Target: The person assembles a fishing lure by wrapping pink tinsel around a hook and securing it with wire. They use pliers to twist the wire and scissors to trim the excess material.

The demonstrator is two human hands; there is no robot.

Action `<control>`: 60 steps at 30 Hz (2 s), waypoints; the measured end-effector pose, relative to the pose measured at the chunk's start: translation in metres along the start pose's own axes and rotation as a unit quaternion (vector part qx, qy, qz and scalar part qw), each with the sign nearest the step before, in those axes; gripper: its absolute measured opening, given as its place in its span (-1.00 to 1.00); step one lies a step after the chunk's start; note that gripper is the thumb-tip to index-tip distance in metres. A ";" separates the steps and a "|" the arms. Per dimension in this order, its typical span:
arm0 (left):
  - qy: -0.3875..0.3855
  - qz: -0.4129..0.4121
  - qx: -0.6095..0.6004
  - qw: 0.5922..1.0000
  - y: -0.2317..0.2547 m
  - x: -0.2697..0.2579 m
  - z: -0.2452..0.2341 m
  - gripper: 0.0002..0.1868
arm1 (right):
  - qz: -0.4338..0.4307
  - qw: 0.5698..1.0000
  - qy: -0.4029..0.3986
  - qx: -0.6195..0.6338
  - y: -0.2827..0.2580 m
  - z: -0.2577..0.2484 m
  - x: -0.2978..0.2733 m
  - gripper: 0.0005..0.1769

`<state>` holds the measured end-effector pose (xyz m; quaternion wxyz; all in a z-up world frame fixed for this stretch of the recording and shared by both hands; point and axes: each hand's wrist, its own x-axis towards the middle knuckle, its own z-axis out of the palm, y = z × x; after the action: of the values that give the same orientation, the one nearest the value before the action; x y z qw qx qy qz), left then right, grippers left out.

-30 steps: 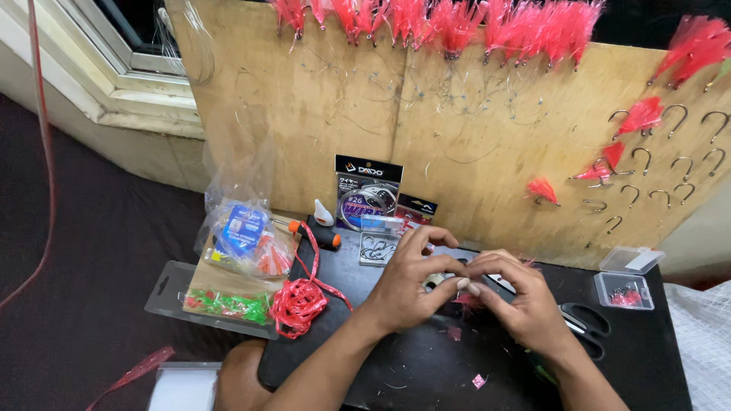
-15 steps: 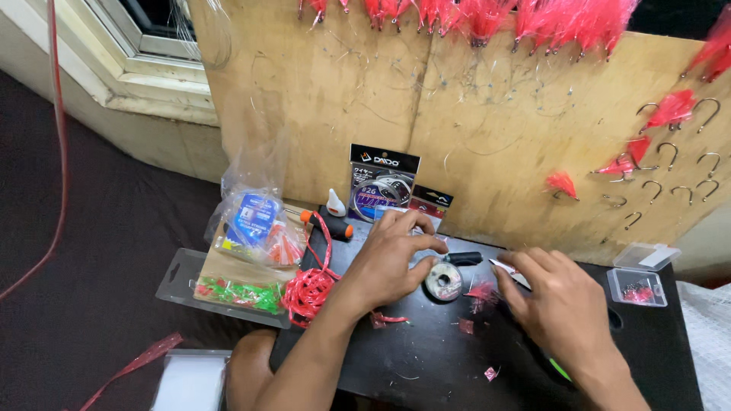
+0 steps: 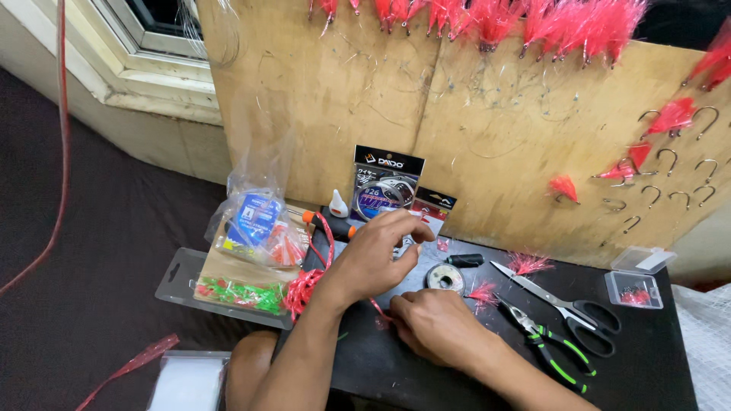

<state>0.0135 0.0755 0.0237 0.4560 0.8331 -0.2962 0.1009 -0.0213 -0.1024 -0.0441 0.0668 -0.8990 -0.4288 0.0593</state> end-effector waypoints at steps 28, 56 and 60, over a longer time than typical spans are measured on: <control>0.048 -0.080 -0.077 0.993 0.007 0.009 0.029 -0.94 | 0.171 0.616 0.296 0.709 0.071 -0.014 -0.021 -0.88; -0.146 0.006 0.022 0.989 0.051 -0.014 0.023 -0.88 | 0.051 0.968 0.120 0.214 0.048 -0.068 0.076 -0.83; -0.280 -0.002 0.043 0.959 0.035 -0.024 0.043 -0.82 | -0.032 0.990 0.059 0.122 0.035 -0.057 0.128 -0.73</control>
<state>-0.0309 0.0352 0.0136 0.3188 0.8477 -0.4053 -0.1246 0.0952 -0.0282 -0.0005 0.2028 -0.8719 -0.4422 0.0563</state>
